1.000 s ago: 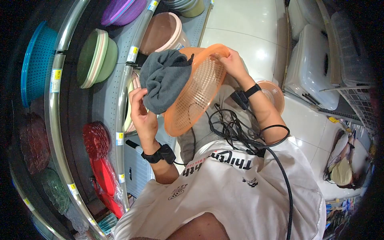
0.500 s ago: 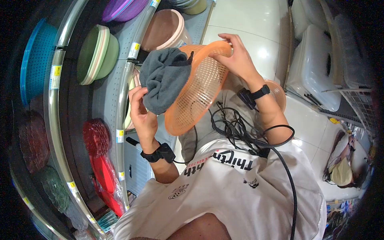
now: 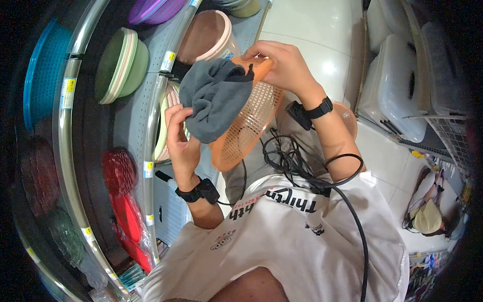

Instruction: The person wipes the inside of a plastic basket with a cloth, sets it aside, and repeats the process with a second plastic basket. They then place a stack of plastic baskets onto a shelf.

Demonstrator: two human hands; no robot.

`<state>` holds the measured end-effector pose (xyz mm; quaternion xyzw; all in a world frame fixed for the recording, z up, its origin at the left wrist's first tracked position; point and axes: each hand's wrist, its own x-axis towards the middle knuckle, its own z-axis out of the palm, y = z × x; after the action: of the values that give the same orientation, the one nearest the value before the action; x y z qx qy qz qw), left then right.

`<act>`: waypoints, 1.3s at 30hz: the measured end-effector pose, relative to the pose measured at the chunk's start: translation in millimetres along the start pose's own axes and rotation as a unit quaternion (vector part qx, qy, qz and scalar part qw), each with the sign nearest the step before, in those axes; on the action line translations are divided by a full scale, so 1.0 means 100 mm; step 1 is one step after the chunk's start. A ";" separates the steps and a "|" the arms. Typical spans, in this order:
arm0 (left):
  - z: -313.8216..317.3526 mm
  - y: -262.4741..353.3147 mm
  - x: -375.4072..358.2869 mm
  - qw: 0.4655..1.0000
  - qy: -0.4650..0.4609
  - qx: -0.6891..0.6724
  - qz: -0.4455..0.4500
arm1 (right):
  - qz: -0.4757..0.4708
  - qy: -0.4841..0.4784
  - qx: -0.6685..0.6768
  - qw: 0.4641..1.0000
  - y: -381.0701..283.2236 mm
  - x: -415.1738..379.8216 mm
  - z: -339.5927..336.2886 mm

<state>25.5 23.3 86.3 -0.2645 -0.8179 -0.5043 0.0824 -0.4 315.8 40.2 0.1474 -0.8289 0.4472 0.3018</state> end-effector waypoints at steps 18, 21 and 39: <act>0.10 0.04 -0.01 0.999 -0.012 -0.036 0.021 | 0.000 0.030 0.068 0.997 0.14 -0.15 -0.02; 0.10 0.02 0.00 0.999 -0.013 -0.030 0.024 | 0.008 0.029 0.079 0.996 0.15 -0.14 0.00; 0.11 0.04 0.00 0.999 -0.015 -0.023 0.031 | 0.092 0.026 0.160 0.982 0.40 -0.23 0.07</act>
<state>29.1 34.4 84.4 -0.2993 -0.7986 -0.5161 0.0793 -5.7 331.3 -3.3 0.1050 -0.7483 0.6040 0.2535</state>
